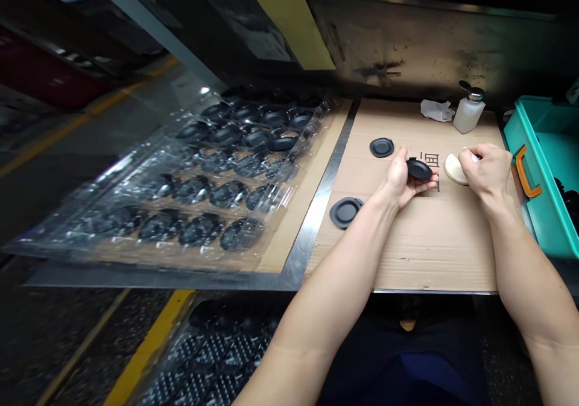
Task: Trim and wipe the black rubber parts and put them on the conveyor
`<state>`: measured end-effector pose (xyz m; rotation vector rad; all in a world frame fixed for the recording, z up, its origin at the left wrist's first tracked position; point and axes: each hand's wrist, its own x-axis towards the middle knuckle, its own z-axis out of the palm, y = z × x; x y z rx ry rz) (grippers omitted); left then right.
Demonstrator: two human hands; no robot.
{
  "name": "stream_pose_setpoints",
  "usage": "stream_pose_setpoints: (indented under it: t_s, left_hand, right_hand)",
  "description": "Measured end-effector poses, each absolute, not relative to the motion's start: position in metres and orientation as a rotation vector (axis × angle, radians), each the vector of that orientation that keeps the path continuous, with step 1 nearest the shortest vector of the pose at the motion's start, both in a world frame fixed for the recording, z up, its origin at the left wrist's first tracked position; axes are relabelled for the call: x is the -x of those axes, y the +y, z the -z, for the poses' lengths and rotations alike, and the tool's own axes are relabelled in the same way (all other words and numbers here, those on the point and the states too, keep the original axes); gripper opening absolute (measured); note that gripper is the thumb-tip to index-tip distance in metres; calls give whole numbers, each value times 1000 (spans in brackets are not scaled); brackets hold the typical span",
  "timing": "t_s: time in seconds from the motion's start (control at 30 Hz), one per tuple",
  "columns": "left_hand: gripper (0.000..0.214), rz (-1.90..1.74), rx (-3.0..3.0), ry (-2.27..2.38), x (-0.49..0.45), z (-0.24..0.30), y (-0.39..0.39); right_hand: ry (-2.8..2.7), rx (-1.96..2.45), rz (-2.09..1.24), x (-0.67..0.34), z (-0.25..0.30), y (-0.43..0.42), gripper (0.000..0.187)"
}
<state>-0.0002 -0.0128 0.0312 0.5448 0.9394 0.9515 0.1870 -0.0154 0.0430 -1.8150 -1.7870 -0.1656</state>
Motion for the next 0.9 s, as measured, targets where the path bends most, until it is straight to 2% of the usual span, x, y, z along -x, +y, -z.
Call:
stream_pose_setpoints:
  t_s: [0.1,0.17,0.27,0.37,0.57,0.7,0.83,0.9]
  left_hand:
    - [56,-1197,-966,1016,-7,-30,-24]
    - [56,-1361,-1341,1065,-9,-31,-33]
    - [80,-1520,-1755,1095,-12,-32,-46]
    - [99,-1559,-1847,1069,-16,-34,-57]
    - [104,-1543,-1850,1060,-19,-33,-59]
    - [92,-1541,-1806,1065,-20,-35,-59]
    - [50,-1322,-1810,1158,-10,-50,-67]
    - [43,-1205,-1836,1301,12,-59,-73]
  right_hand:
    - [-1675,1907,163,-204,-39,-8,38]
    - [-1612,1965,152,-215,-36,-5,38]
    - [-1530,2079,129,-223,-31,-3,37]
    - [-1489,2202,76,-226,-26,-2,37]
    - [-1467,2267,71,-227,-20,3,36]
    - [-1487,2266,58,-227,-22,2,36]
    - [-1548,2276,21,-227,-27,-3,39]
    - [-1614,2225,93,-226,-30,-6,45]
